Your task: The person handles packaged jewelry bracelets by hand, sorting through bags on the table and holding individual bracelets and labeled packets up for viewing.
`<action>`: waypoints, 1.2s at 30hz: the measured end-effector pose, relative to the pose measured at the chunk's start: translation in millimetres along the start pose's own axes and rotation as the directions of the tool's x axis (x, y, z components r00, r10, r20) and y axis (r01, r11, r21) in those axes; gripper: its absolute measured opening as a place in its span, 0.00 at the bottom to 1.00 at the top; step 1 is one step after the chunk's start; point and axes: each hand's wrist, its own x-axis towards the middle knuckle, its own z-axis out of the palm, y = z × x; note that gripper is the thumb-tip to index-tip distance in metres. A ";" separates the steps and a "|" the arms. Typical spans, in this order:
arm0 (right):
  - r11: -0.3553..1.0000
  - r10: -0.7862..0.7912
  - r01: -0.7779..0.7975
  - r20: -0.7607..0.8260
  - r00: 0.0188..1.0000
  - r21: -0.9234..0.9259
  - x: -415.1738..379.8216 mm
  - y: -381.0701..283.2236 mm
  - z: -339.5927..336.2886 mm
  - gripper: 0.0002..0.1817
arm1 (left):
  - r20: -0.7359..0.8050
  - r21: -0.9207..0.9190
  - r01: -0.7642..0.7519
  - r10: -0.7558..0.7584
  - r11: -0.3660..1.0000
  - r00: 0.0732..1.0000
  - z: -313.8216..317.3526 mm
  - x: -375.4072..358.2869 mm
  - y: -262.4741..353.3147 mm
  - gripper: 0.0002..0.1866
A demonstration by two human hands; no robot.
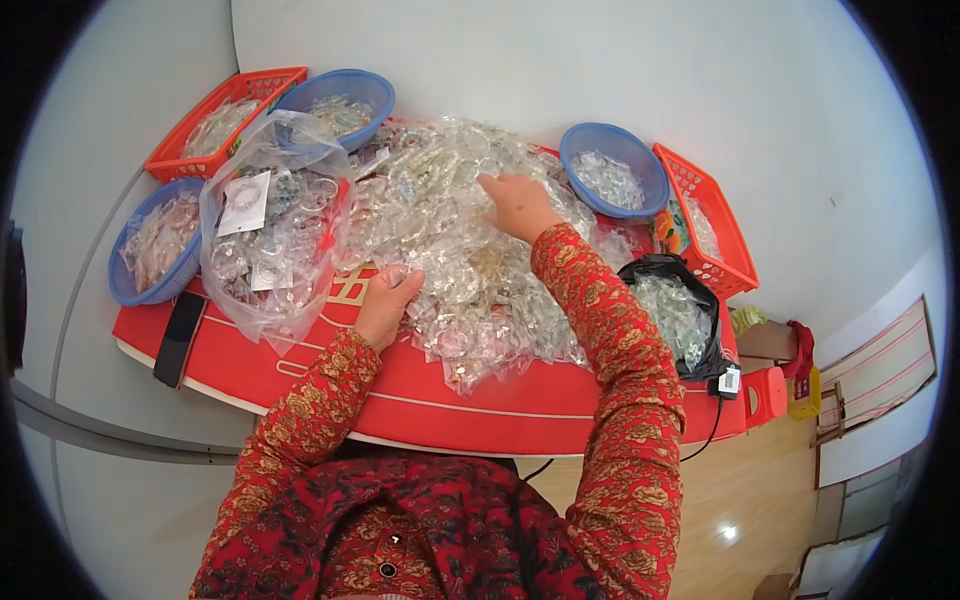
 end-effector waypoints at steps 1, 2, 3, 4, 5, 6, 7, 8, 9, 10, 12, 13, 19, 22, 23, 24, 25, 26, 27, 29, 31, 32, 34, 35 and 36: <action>0.997 0.067 -0.069 0.065 0.996 0.023 5.4 0.5 2.8 0.29 | 0.008 -0.008 0.003 -0.003 1.000 1.000 -0.6 0.6 -0.6 0.09; 0.989 0.133 -0.139 0.131 0.982 0.043 14.2 4.9 7.9 0.31 | 0.018 -0.015 0.006 -0.005 1.000 1.000 -1.3 1.2 -1.0 0.09; 0.976 0.197 -0.212 0.199 0.960 0.058 21.9 10.9 14.3 0.33 | 0.028 -0.022 0.010 -0.009 1.000 1.000 -1.9 1.2 -1.5 0.09; 0.956 0.252 -0.280 0.244 0.936 0.084 29.2 19.7 22.6 0.35 | 0.020 -0.017 0.014 -0.014 1.000 1.000 -1.7 1.6 -1.7 0.09; 0.933 0.303 -0.345 0.290 0.908 0.106 37.6 30.6 33.0 0.36 | 0.010 -0.014 0.015 -0.015 1.000 1.000 -0.8 2.3 -1.6 0.09; 0.906 0.346 -0.406 0.338 0.875 0.123 44.1 35.9 40.5 0.38 | -0.003 -0.012 0.016 -0.016 1.000 1.000 -0.2 2.8 -1.3 0.09; 0.904 0.344 -0.408 0.351 0.871 0.129 50.9 38.7 49.7 0.40 | 0.001 -0.019 0.027 -0.027 0.999 1.000 0.3 3.5 -0.4 0.09; 0.903 0.340 -0.409 0.365 0.867 0.133 58.0 36.0 54.2 0.41 | 0.003 -0.028 0.038 -0.038 0.999 0.999 0.8 4.2 0.7 0.09; 0.901 0.336 -0.412 0.379 0.862 0.138 62.9 34.8 57.9 0.42 | 0.006 -0.036 0.051 -0.051 0.998 0.999 1.0 4.1 1.2 0.09; 0.902 0.313 -0.402 0.404 0.859 0.155 64.6 35.8 60.1 0.43 | 0.002 -0.020 0.043 -0.043 0.999 0.999 1.1 4.6 0.7 0.09; 0.908 0.262 -0.377 0.452 0.853 0.185 65.0 36.9 60.2 0.46 | -0.011 0.003 0.023 -0.022 1.000 1.000 1.9 7.1 -2.5 0.09; 0.896 0.237 -0.380 0.474 0.848 0.231 65.9 38.8 59.3 0.46 | -0.015 0.018 0.015 -0.014 1.000 1.000 2.6 8.1 -3.7 0.09; 0.743 0.086 -0.340 0.422 0.902 0.576 67.5 67.9 96.7 0.44 | -0.019 0.057 0.004 -0.003 0.998 1.000 1.8 9.2 -10.0 0.09; 0.660 0.112 -0.352 0.377 0.920 0.663 56.1 51.3 79.4 0.41 | -0.014 0.060 0.021 -0.020 0.998 1.000 4.3 7.3 -4.8 0.09; 0.590 0.103 -0.368 0.385 0.917 0.719 51.8 42.7 70.1 0.40 | -0.006 0.062 0.013 -0.012 0.998 1.000 4.9 7.4 -3.5 0.09; 0.513 0.089 -0.382 0.394 0.915 0.769 50.2 36.3 62.0 0.39 | -0.002 0.063 0.006 -0.006 0.998 1.000 4.5 7.0 -2.2 0.08; 0.481 0.087 -0.365 0.371 0.925 0.797 50.0 31.5 53.3 0.39 | 0.000 0.066 0.001 -0.001 0.998 1.000 3.6 6.1 -1.3 0.08; 0.445 0.089 -0.352 0.350 0.932 0.823 47.8 28.1 45.4 0.38 | -0.009 0.042 0.008 -0.008 0.999 1.000 3.3 4.9 0.1 0.08; 0.408 0.095 -0.339 0.330 0.939 0.847 44.1 24.2 35.6 0.38 | -0.016 0.018 0.017 -0.017 1.000 1.000 4.0 4.0 2.2 0.07; 0.497 0.067 -0.264 0.267 0.961 0.827 39.6 15.0 11.5 0.35 | -0.026 -0.035 0.029 -0.030 0.999 0.999 6.6 2.4 4.8 0.07; 0.529 0.087 -0.216 0.201 0.976 0.820 39.4 15.3 -5.5 0.33 | -0.042 -0.094 0.024 -0.028 0.995 0.999 8.3 2.3 8.8 0.06; 0.521 0.118 -0.206 0.169 0.979 0.829 41.8 20.5 -11.5 0.32 | -0.046 -0.113 0.023 -0.028 0.993 0.999 10.0 1.3 11.2 0.06; 0.568 0.138 -0.134 0.067 0.988 0.812 49.9 28.3 -28.2 0.30 | -0.034 -0.097 0.008 -0.011 0.995 0.999 5.5 5.9 3.3 0.07; 0.618 0.128 -0.077 -0.004 0.992 0.782 53.4 31.4 -40.8 0.29 | -0.027 -0.089 0.004 -0.007 0.996 1.000 3.2 7.0 0.1 0.07; 0.666 0.119 -0.024 -0.074 0.990 0.746 51.6 28.8 -54.5 0.28 | -0.018 -0.099 0.021 -0.023 0.995 1.000 2.1 6.6 0.7 0.07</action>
